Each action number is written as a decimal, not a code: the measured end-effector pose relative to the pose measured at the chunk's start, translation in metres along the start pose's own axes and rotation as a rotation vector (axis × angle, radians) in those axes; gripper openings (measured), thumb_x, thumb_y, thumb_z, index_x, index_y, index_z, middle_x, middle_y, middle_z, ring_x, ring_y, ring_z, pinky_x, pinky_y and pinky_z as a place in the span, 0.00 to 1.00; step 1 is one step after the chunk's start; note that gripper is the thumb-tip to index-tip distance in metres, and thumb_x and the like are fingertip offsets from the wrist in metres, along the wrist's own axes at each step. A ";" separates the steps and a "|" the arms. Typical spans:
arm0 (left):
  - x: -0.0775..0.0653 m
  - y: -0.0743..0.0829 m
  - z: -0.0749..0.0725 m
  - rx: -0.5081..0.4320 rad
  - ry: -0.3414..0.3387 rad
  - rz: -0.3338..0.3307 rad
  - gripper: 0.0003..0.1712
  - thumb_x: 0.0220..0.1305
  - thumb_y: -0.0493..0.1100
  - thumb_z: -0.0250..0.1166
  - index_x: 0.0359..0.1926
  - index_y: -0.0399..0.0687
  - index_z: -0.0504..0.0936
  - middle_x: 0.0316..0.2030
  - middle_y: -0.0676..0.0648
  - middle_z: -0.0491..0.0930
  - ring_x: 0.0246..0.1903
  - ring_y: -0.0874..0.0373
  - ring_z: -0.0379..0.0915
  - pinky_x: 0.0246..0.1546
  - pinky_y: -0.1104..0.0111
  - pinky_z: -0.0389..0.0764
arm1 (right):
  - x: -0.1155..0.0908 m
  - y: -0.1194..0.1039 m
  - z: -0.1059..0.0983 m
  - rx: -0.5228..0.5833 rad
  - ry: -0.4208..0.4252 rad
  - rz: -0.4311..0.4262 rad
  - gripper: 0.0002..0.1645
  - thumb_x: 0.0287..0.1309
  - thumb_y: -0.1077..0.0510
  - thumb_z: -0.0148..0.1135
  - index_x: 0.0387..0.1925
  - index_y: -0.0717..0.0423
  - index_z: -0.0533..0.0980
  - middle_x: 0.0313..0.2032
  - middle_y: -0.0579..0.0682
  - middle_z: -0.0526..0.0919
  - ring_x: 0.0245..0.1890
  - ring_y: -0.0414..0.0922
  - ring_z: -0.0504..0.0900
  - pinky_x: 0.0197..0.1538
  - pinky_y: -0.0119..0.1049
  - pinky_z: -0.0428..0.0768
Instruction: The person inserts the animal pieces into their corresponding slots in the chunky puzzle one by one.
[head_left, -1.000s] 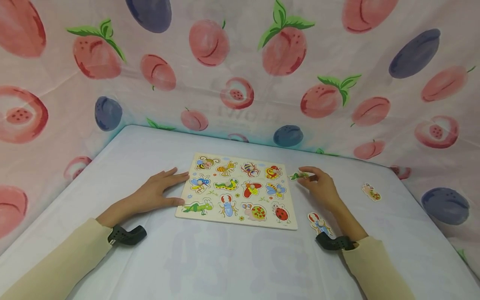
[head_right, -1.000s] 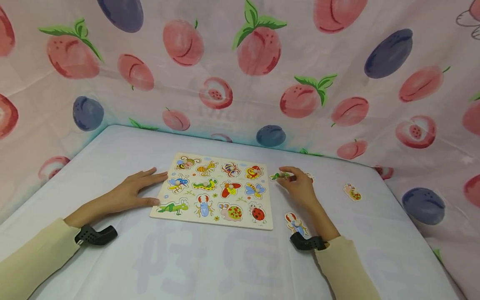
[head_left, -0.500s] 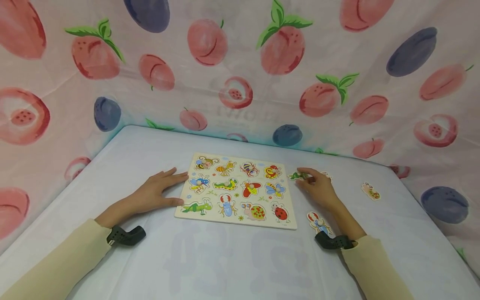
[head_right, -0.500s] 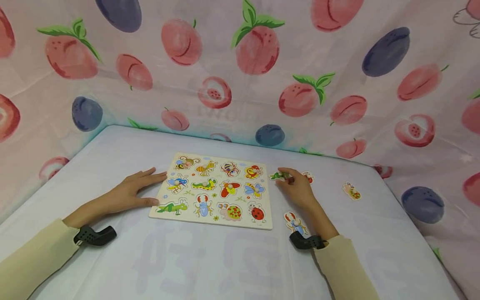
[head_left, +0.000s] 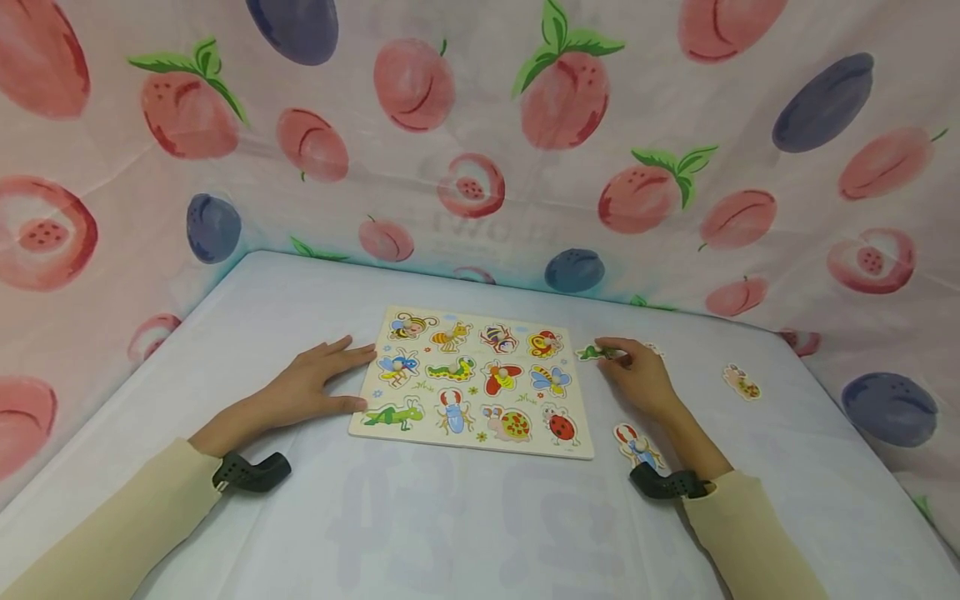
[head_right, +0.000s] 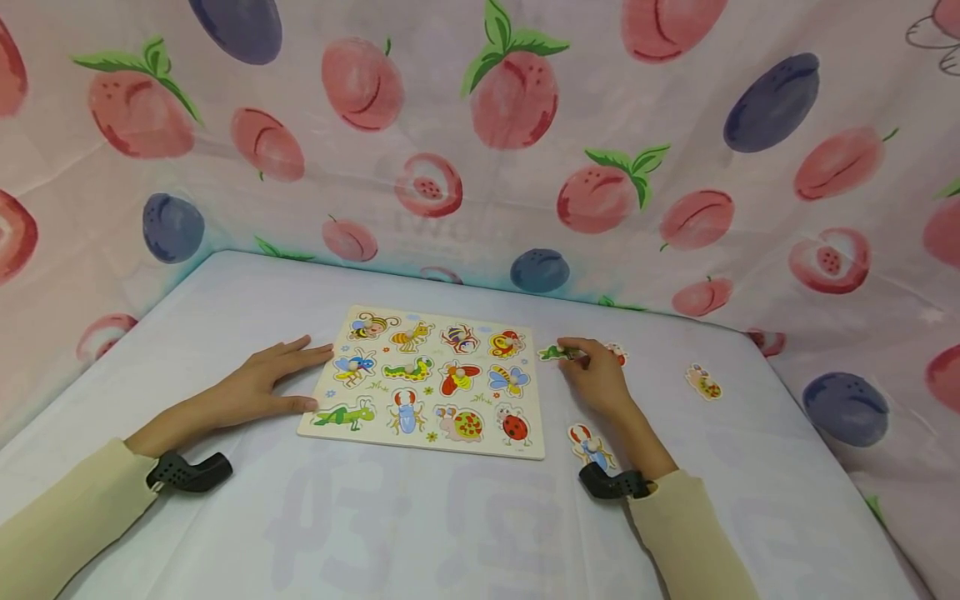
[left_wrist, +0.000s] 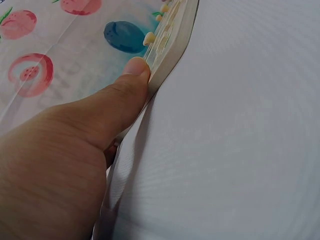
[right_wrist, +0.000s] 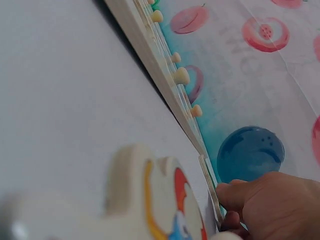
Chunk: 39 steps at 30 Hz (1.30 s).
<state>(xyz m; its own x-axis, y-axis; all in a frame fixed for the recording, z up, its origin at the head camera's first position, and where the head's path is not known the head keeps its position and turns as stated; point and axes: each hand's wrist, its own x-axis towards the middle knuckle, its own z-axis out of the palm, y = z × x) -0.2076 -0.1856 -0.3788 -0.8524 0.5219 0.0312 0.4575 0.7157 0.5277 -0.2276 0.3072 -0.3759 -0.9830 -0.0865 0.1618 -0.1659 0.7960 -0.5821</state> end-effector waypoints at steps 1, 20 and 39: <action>0.000 0.000 0.000 -0.002 0.000 -0.001 0.47 0.55 0.64 0.67 0.71 0.49 0.63 0.70 0.48 0.59 0.71 0.40 0.41 0.64 0.39 0.43 | 0.000 0.000 0.000 -0.001 0.002 -0.005 0.21 0.64 0.63 0.59 0.59 0.58 0.74 0.54 0.60 0.76 0.42 0.52 0.75 0.43 0.44 0.73; 0.001 -0.005 0.002 -0.007 0.006 0.013 0.47 0.55 0.65 0.66 0.71 0.50 0.63 0.70 0.48 0.59 0.71 0.41 0.40 0.65 0.40 0.42 | 0.009 0.007 0.000 0.047 -0.013 0.088 0.20 0.64 0.58 0.60 0.58 0.53 0.76 0.52 0.56 0.79 0.37 0.49 0.77 0.37 0.39 0.76; 0.001 -0.002 0.001 -0.010 0.005 0.006 0.47 0.55 0.65 0.66 0.71 0.50 0.63 0.70 0.49 0.59 0.71 0.41 0.40 0.65 0.40 0.42 | 0.020 0.005 -0.007 0.070 -0.065 0.164 0.17 0.63 0.54 0.62 0.53 0.54 0.79 0.50 0.55 0.79 0.46 0.51 0.74 0.46 0.43 0.72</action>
<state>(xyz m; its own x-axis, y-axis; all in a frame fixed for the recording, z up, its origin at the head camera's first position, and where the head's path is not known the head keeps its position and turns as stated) -0.2090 -0.1864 -0.3809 -0.8509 0.5239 0.0389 0.4603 0.7078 0.5358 -0.2474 0.3138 -0.3699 -1.0000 0.0005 0.0093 -0.0057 0.7590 -0.6510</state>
